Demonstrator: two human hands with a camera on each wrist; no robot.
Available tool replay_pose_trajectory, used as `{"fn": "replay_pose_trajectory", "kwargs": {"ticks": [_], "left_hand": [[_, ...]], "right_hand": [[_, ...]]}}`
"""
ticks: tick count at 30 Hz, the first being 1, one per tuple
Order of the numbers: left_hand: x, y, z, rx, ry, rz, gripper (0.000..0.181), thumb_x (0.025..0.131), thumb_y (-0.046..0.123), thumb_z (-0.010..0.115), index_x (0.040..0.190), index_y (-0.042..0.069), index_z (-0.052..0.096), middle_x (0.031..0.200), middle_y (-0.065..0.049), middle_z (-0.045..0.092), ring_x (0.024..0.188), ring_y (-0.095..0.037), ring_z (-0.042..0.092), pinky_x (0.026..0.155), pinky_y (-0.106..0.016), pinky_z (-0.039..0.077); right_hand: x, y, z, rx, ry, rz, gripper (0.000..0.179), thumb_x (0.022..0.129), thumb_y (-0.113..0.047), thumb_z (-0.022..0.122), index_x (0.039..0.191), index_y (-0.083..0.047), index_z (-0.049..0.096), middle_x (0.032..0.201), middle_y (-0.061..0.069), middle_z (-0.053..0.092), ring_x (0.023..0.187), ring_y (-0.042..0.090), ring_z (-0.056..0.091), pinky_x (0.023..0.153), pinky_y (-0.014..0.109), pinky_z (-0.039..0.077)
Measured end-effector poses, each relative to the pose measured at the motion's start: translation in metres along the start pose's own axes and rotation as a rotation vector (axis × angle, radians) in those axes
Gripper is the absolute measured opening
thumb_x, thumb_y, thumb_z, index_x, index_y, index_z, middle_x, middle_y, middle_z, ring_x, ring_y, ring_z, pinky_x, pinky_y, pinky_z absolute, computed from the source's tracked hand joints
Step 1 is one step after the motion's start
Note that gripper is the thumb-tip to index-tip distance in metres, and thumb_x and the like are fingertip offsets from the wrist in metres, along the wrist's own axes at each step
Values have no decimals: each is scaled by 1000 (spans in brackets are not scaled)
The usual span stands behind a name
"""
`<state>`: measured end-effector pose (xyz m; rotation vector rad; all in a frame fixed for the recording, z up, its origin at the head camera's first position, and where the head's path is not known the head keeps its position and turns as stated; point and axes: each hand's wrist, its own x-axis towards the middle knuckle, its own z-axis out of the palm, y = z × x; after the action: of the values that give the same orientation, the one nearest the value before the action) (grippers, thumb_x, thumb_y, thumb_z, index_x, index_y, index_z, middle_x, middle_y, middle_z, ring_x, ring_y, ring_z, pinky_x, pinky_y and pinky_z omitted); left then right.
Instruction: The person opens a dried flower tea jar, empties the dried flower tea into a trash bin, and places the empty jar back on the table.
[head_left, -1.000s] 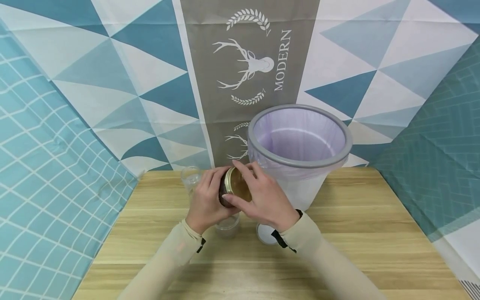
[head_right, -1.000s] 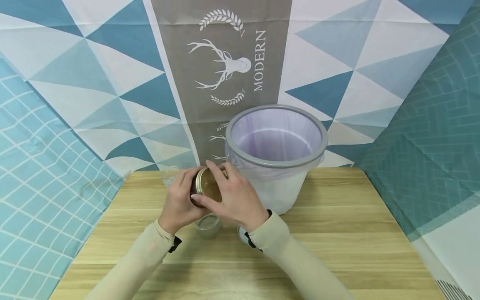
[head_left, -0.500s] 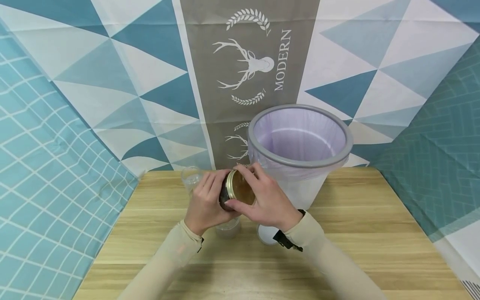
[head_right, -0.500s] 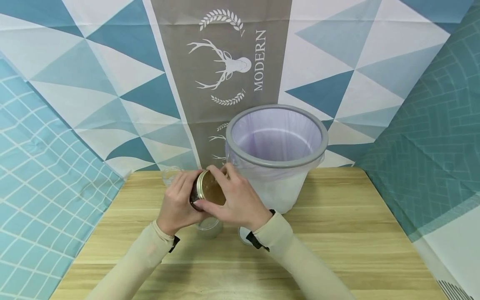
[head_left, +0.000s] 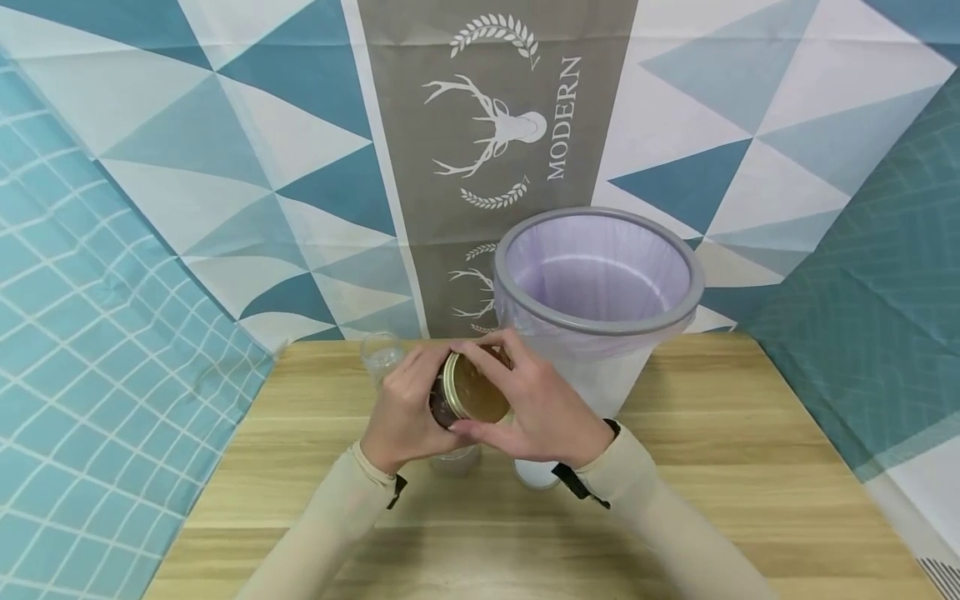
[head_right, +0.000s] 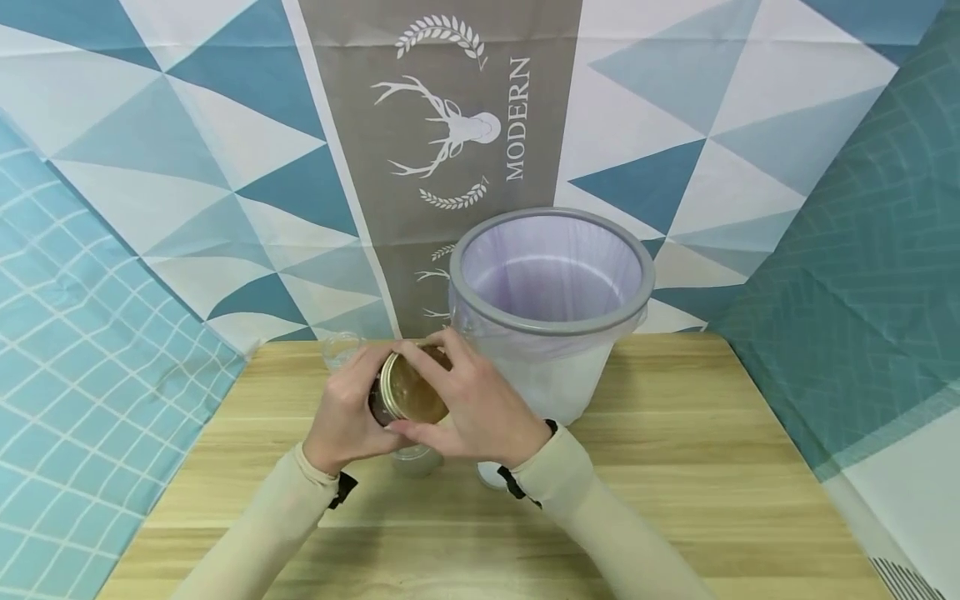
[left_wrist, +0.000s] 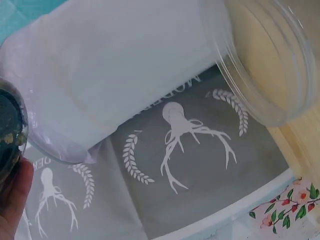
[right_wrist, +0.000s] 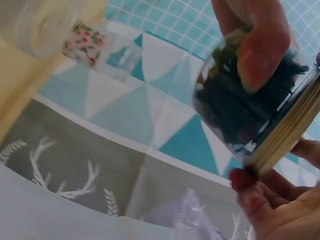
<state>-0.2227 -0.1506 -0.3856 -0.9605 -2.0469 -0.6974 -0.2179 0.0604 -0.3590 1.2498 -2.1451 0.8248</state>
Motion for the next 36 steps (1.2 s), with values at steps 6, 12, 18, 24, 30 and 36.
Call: {"fn": "replay_pose_trajectory", "kwargs": {"ticks": [6, 12, 18, 24, 30, 36], "left_hand": [[3, -1, -2, 46, -32, -6, 93, 55, 38, 94, 131, -2, 60, 118, -13, 71, 101, -29, 67, 91, -43, 60], [4, -2, -1, 87, -36, 5, 91, 51, 36, 93, 127, -1, 62, 113, -12, 72, 96, -28, 67, 87, -41, 61], [4, -2, -1, 114, -50, 8, 93, 50, 36, 94, 129, -1, 61, 112, -13, 72, 96, -28, 67, 86, -42, 62], [2, -4, -1, 133, -67, 13, 96, 51, 42, 96, 129, -1, 61, 114, -13, 72, 99, -29, 67, 91, -41, 61], [1, -6, 1, 148, -65, 18, 95, 51, 42, 96, 129, -1, 61, 113, -13, 72, 99, -29, 67, 90, -42, 61], [2, -5, 3, 164, -79, 17, 89, 53, 39, 92, 127, 2, 62, 110, -10, 72, 97, -27, 67, 87, -39, 61]], "right_hand": [[0, -2, -9, -12, -64, 110, 89, 90, -65, 67, 161, -20, 38, 140, 10, 53, 107, 21, 66, 87, 34, 58], [2, -3, -12, -68, -70, 176, 95, 92, -81, 40, 159, -14, 42, 123, 5, 57, 79, 12, 56, 71, 27, 52], [2, -4, -16, -75, -136, 213, 87, 91, -67, 65, 155, -13, 46, 116, 3, 56, 74, 12, 55, 70, 26, 53], [1, 3, -23, -12, -217, 119, 85, 88, -43, 81, 159, -21, 41, 141, 6, 53, 123, 21, 60, 102, 38, 54], [1, 3, -23, -22, -199, 142, 91, 88, -51, 78, 163, -24, 34, 149, 5, 50, 131, 23, 57, 106, 42, 53], [0, 0, -19, -67, -191, 242, 89, 89, -58, 73, 161, -19, 39, 141, 3, 56, 105, 19, 66, 89, 37, 58]]}}
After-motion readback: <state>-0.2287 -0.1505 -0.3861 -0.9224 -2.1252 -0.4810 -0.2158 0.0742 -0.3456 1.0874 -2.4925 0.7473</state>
